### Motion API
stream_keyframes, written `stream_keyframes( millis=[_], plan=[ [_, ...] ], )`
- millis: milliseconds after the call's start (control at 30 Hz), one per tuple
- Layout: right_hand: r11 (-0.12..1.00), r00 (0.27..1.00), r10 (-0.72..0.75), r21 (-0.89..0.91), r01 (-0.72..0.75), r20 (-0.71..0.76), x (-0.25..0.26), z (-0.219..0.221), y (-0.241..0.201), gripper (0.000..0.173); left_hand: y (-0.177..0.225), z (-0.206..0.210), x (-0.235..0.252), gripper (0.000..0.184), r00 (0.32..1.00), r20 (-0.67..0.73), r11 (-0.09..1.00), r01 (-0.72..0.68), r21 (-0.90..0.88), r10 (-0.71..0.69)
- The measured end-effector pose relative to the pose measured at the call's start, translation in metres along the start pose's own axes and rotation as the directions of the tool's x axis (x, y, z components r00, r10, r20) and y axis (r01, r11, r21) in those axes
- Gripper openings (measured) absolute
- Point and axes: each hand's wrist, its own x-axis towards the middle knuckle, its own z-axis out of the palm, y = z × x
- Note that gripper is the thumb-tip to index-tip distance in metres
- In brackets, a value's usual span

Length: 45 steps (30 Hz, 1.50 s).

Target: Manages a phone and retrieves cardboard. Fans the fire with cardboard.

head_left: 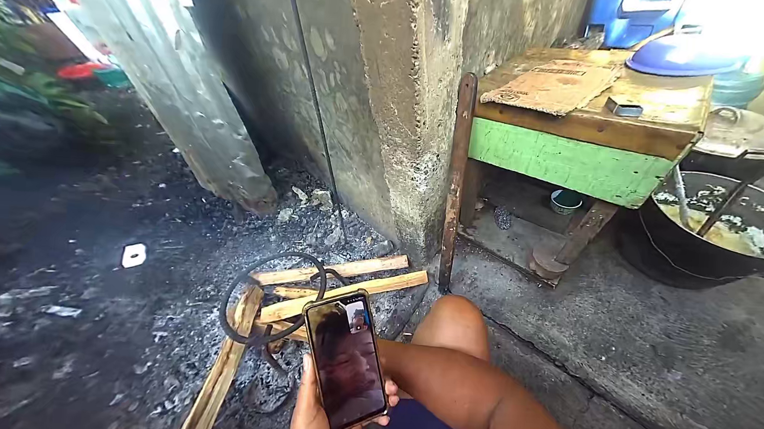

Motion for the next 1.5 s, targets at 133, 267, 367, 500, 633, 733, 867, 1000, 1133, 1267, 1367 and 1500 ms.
stream_keyframes(
  millis=[133, 267, 367, 500, 633, 733, 867, 1000, 1133, 1267, 1367, 1500],
  plan=[
    [0.511, 0.997, 0.071, -0.857, -0.060, -0.028, 0.033, -0.032, -0.042, 0.036, 0.015, -0.007, -0.001, 0.096, 0.997, -0.007, 0.997, -0.082, -0.002, 0.082],
    [0.552, 0.969, -0.242, -0.829, 0.091, -0.055, 0.011, -0.060, -0.058, 0.037, 0.037, -0.028, -0.004, 0.094, 0.983, 0.002, 0.983, -0.184, 0.018, 0.184],
    [0.751, 0.842, -0.534, -0.503, 0.428, -0.080, -0.017, -0.053, -0.045, 0.033, 0.043, -0.039, -0.001, 0.092, 0.975, -0.005, 0.974, -0.222, 0.045, 0.223],
    [0.843, 0.840, -0.528, -0.195, 0.501, -0.123, -0.035, -0.031, -0.034, 0.034, 0.042, -0.035, 0.004, 0.091, 0.978, -0.050, 0.974, -0.196, 0.114, 0.202],
    [0.886, 0.865, -0.464, -0.124, 0.448, -0.189, -0.034, -0.028, -0.027, 0.030, 0.042, -0.034, 0.010, 0.086, 0.986, -0.008, 0.977, -0.162, 0.140, 0.165],
    [0.889, 0.861, -0.455, -0.067, 0.452, -0.225, -0.035, -0.032, -0.024, 0.025, 0.044, -0.031, 0.015, 0.081, 0.991, 0.016, 0.979, -0.132, 0.155, 0.131],
    [0.887, 0.855, -0.426, 0.050, 0.459, -0.295, -0.040, -0.035, -0.023, 0.021, 0.045, -0.026, 0.026, 0.077, 0.995, 0.039, 0.979, -0.100, 0.178, 0.095],
    [0.844, 0.789, -0.478, 0.046, 0.534, -0.387, -0.050, -0.043, -0.019, 0.018, 0.044, -0.014, 0.042, 0.073, 0.999, 0.037, 0.972, -0.030, 0.232, 0.022],
    [0.821, 0.691, -0.509, -0.049, 0.568, -0.513, -0.066, -0.057, -0.016, 0.017, 0.039, -0.006, 0.060, 0.079, 0.991, 0.117, 0.976, 0.039, 0.215, -0.065],
    [0.787, 0.572, -0.542, -0.135, 0.602, -0.616, -0.091, -0.085, -0.020, 0.017, 0.045, -0.024, 0.069, 0.078, 0.988, 0.145, 0.912, -0.008, 0.411, -0.056],
    [0.782, 0.432, -0.542, -0.244, 0.574, -0.721, -0.116, -0.115, -0.017, 0.018, 0.067, -0.059, 0.063, 0.068, 0.996, 0.090, 0.738, -0.080, 0.670, 0.026],
    [0.839, 0.257, -0.469, -0.335, 0.429, -0.845, -0.148, -0.165, 0.024, 0.017, 0.129, -0.122, 0.045, 0.053, 0.991, -0.016, 0.239, -0.017, 0.971, 0.134]
  ],
)
